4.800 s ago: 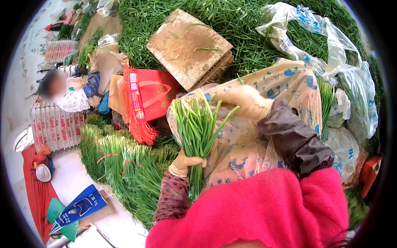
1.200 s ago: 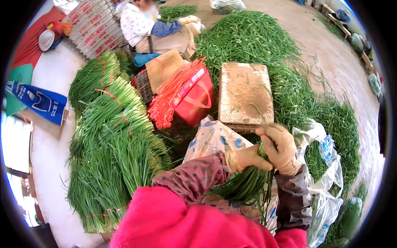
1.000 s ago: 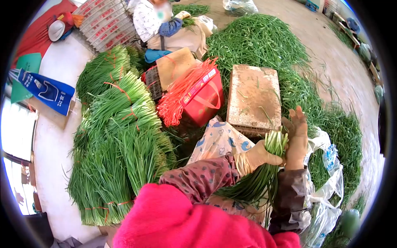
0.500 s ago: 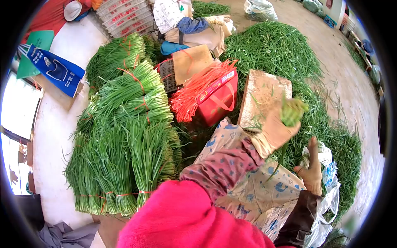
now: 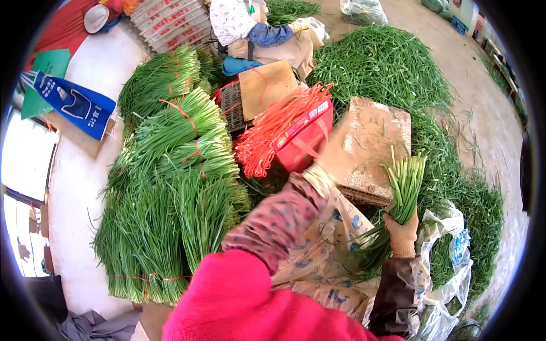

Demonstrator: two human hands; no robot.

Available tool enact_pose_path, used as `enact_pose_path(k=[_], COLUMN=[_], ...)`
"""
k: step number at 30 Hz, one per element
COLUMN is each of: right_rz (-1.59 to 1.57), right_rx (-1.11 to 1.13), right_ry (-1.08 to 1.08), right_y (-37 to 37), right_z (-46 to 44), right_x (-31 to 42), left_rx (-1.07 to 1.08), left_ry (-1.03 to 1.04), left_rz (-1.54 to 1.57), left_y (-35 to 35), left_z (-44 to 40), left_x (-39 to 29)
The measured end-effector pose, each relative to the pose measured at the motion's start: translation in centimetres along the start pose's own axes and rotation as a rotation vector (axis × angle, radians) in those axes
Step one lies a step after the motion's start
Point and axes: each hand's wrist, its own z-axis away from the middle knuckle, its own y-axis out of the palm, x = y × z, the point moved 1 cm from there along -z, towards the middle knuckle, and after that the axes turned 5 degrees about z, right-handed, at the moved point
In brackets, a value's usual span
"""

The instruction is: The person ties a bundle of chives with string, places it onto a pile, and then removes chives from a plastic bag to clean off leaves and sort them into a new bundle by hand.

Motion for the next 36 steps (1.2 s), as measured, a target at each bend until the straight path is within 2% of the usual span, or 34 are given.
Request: enact_pose_path(k=[1,2,3,4,5,6,8,9,12,13,14,15,16,17,18,20,21,22,24,25,26,27,28,29,30,32,34,36], right_rz=[-0.018,-0.024,0.013,0.05,0.017,0.01,-0.014,-0.005,0.015,0.013,0.132,0.187,0.298,0.346,0.442,0.693,0.717,0.737,0.853,0.938,0.957,0.943,0.874,0.951,0.925,0.952,0.874,0.845], right_rx=[-0.044,-0.05,-0.057,-0.063,-0.071,-0.077,0.007,-0.077,-0.053,-0.057,0.001,0.057,0.037,0.15,0.181,0.415,0.478,0.546,0.558,0.546,0.424,0.405,0.213,0.017,-0.082,-0.248,-0.338,-0.37], right_ry=[0.005,0.012,-0.041,-0.093,-0.077,-0.065,0.014,-0.019,0.087,0.17,0.163,0.164,0.09,0.238,0.169,0.35,0.323,0.296,0.219,0.26,0.228,0.255,0.393,0.44,0.641,0.551,0.414,0.394], right_y=[0.0,0.0,0.1,0.1,0.3,0.2,0.2,0.6,0.1,0.1,0.1,0.2,0.5,0.9,1.8,3.8,4.5,5.0,4.0,2.7,0.9,-1.3,-3.9,-6.3,-8.8,-14.2,-18.9,-20.9], right_z=[-0.1,-0.1,-0.1,-0.2,-0.3,-0.5,-0.6,-0.7,-1.5,-1.6,-2.6,-3.4,-4.5,-5.7,-6.6,-8.7,-9.6,-10.4,-12.1,-13.4,-14.7,-16.7,-18.0,-19.1,-20.4,-21.3,-21.9,-21.1], right_x=[-0.5,-0.9,-1.1,-1.4,-1.8,-2.2,-3.0,-3.9,-5.9,-4.9,-3.9,-3.0,-5.3,-4.5,-4.6,-2.6,-3.2,-4.2,-5.7,-5.0,-6.6,-7.2,-7.4,-7.8,-7.1,-7.9,-10.1,-9.3], left_rx=[-0.149,-0.256,-0.325,-0.369,-0.392,-0.344,-0.307,-0.293,-0.167,-0.13,-0.033,0.013,-0.106,-0.125,-0.13,-0.118,-0.129,-0.18,-0.095,-0.059,-0.021,-0.035,-0.05,-0.008,-0.005,0.222,0.46,0.701], left_ry=[0.034,0.002,0.119,0.096,0.038,-0.114,-0.231,-0.318,-0.546,-0.386,-0.343,-0.385,-0.383,-0.292,-0.262,-0.261,-0.32,-0.284,-0.027,-0.018,-0.007,0.073,0.149,0.156,0.163,0.397,0.59,0.577], left_rz=[-0.298,-0.464,-0.726,-1.01,-1.195,-1.265,-1.456,-1.477,-1.504,-1.478,-1.563,-1.583,-1.453,-1.456,-1.446,-1.377,-1.361,-1.301,-1.406,-1.496,-1.585,-1.427,-1.267,-1.238,-1.246,-1.077,-1.239,-1.18], left_y=[-3.1,-6.2,-9.6,-12.4,-14.3,-15.8,-18.6,-19.3,-21.8,-25.1,-24.9,-22.6,-22.0,-24.0,-24.4,-25.4,-25.5,-25.7,-25.3,-23.3,-21.3,-22.4,-23.6,-22.1,-20.0,-14.6,-7.6,-1.5], left_z=[-1.6,-3.4,-4.7,-5.5,-6.2,-6.7,-7.8,-8.2,-9.4,-9.5,-9.4,-9.4,-9.2,-9.4,-9.4,-9.5,-9.6,-9.4,-10.0,-10.4,-10.6,-10.9,-11.3,-11.5,-11.7,-11.7,-11.2,-10.3], left_x=[0.6,2.4,3.9,5.5,6.2,6.9,9.7,10.2,12.4,16.3,15.4,12.6,11.8,13.9,13.8,13.3,12.6,11.8,8.6,5.6,3.4,3.7,3.9,3.1,2.4,1.0,-0.3,0.0])
